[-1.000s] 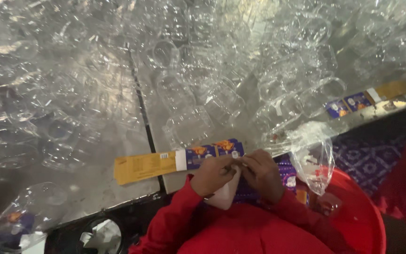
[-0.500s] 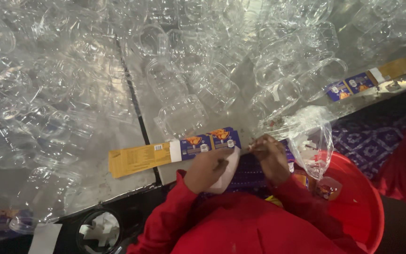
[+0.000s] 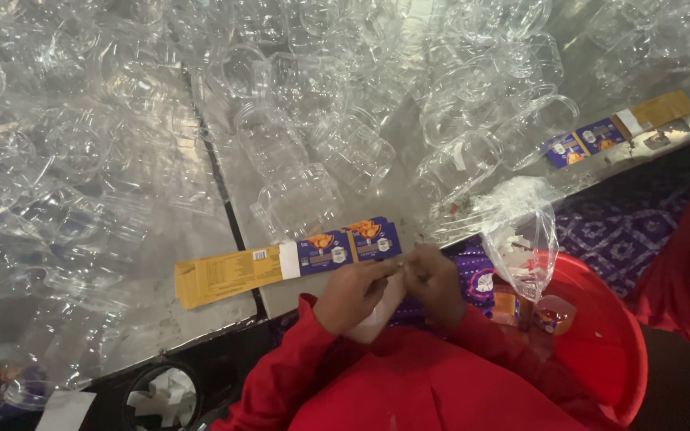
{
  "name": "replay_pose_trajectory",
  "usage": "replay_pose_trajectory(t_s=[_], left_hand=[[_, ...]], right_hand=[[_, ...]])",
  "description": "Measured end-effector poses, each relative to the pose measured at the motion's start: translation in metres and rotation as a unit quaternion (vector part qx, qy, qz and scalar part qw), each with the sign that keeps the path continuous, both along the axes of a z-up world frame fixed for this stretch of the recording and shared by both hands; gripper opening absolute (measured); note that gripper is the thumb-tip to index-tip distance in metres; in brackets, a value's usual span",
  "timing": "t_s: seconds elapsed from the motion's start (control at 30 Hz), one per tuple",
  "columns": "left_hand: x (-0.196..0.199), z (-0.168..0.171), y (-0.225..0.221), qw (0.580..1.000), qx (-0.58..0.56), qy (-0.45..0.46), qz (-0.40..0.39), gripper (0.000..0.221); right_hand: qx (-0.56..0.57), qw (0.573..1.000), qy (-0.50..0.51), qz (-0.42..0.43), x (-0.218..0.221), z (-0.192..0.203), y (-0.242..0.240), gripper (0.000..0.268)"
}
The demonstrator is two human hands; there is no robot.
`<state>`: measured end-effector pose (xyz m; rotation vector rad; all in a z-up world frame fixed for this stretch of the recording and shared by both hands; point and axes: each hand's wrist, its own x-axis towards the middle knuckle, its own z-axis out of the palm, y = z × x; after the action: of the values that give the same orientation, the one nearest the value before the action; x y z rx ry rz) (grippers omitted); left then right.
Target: The person labels plastic containers by hand, applying decorative wrappers to clear plastic jars at a workstation.
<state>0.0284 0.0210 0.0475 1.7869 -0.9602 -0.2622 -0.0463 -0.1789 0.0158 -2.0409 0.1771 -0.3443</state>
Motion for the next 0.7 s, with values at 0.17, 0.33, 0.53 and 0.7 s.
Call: replay_pose_trajectory(t_s=[0.17, 0.33, 0.53, 0.7], left_hand=[[0.006, -0.006, 0.007, 0.998, 0.005, -0.006, 0.054, 0.037], [0.017, -0.012, 0.028, 0.993, 0.071, 0.091, 0.039, 0.042], [0.017, -0.016, 0.032, 1.000, 0.016, 0.012, -0.003, 0.034], [0.007, -0.002, 0.004, 0.997, 0.050, 0.033, -0.050, 0.032]], right_hand=[[0.573, 0.819, -0.024, 0.015, 0.002, -0.047, -0.053, 0.014], [0.243, 0.945, -0.049, -0.211, -0.013, -0.080, -0.142, 0.020], [-0.258, 0.946, 0.100, -0.170, -0.042, -0.110, -0.227, 0.025], [-0.236, 0.943, 0.069, -0.224, -0.043, -0.119, -0.203, 0.025]])
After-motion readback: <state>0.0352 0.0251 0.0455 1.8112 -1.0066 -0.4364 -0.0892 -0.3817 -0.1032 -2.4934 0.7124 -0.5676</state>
